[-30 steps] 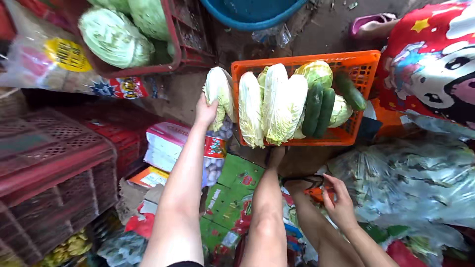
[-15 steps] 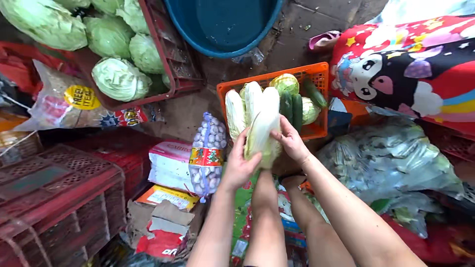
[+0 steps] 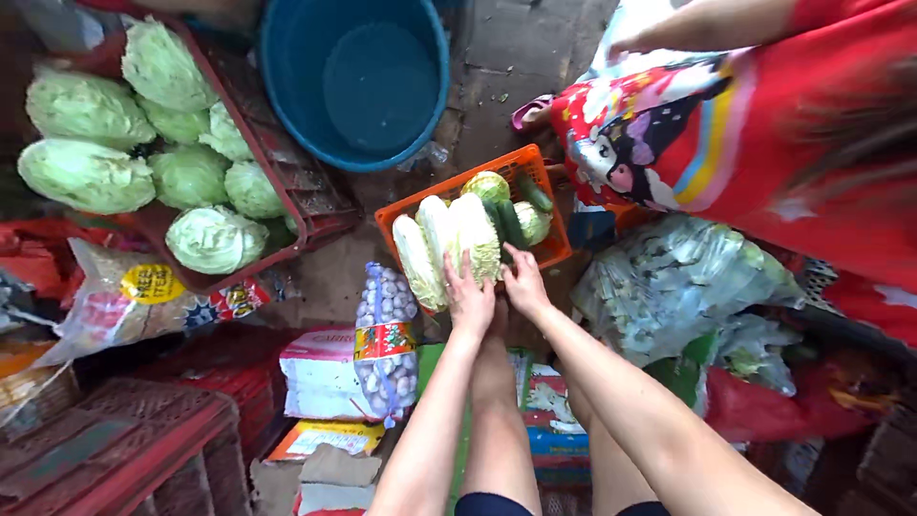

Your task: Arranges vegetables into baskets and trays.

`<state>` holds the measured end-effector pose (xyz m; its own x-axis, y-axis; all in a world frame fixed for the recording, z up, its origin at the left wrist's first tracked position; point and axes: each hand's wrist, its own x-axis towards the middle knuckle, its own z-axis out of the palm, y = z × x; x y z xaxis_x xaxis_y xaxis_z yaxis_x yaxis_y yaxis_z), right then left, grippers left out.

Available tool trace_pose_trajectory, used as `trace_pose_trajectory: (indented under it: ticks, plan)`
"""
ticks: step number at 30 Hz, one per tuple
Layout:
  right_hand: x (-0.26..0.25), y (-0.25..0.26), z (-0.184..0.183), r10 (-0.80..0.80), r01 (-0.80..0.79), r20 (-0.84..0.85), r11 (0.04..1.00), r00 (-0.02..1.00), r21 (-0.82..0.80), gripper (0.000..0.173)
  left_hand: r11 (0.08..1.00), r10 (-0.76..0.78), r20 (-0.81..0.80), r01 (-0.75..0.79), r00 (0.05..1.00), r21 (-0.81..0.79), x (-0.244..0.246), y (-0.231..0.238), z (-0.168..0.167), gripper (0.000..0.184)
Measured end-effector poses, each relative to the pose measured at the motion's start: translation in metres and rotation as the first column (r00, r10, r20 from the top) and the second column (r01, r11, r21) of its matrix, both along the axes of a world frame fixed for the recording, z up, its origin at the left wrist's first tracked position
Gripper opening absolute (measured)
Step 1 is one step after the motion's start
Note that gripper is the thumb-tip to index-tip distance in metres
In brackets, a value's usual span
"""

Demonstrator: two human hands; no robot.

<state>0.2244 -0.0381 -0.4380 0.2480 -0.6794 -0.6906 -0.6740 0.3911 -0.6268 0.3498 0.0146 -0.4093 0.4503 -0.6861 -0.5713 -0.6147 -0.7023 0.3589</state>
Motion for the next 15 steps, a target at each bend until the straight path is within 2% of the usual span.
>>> trace_pose_trajectory:
  ticks: [2, 4, 7, 9, 11, 12, 13, 15]
  plan:
    - [-0.049, 0.028, 0.015, 0.104, -0.102, -0.028, 0.993, 0.994, 0.065, 0.053, 0.998, -0.062, 0.072, 0.063, 0.995, -0.010, -0.007, 0.006, 0.016, 0.072]
    - [-0.110, 0.057, 0.035, 0.169, -0.156, -0.075, 0.976, 0.983, 0.150, 0.054, 0.990, -0.096, 0.144, 0.110, 0.985, -0.090, -0.019, 0.016, 0.032, 0.077]
    - [-0.224, 0.097, 0.073, 0.133, -0.093, -0.138, 0.959, 0.981, 0.268, 0.054, 0.975, -0.143, 0.156, 0.166, 0.977, -0.149, -0.056, 0.033, 0.057, 0.082]
    - [-0.300, 0.121, 0.111, 0.023, 0.014, -0.170, 0.977, 0.985, 0.214, 0.049, 0.965, -0.171, 0.093, 0.186, 0.981, -0.183, -0.092, 0.044, 0.074, 0.084]
    - [-0.367, 0.136, 0.160, -0.156, 0.145, -0.191, 0.987, 0.969, -0.067, 0.039, 0.968, -0.190, 0.004, 0.188, 0.982, -0.167, -0.134, 0.056, 0.090, 0.085]
    - [-0.398, 0.140, 0.185, -0.255, 0.199, -0.196, 0.943, 0.947, -0.266, 0.035, 0.970, -0.195, -0.042, 0.187, 0.980, -0.153, -0.157, 0.063, 0.097, 0.085]
    - [-0.428, 0.139, 0.208, -0.351, 0.225, -0.201, 0.854, 0.914, -0.470, 0.030, 0.971, -0.209, -0.091, 0.195, 0.974, -0.137, -0.180, 0.069, 0.103, 0.086]
    - [-0.488, 0.124, 0.253, -0.516, 0.201, -0.230, 0.649, 0.825, -0.734, 0.028, 0.967, -0.248, -0.177, 0.231, 0.953, -0.108, -0.226, 0.075, 0.115, 0.087]
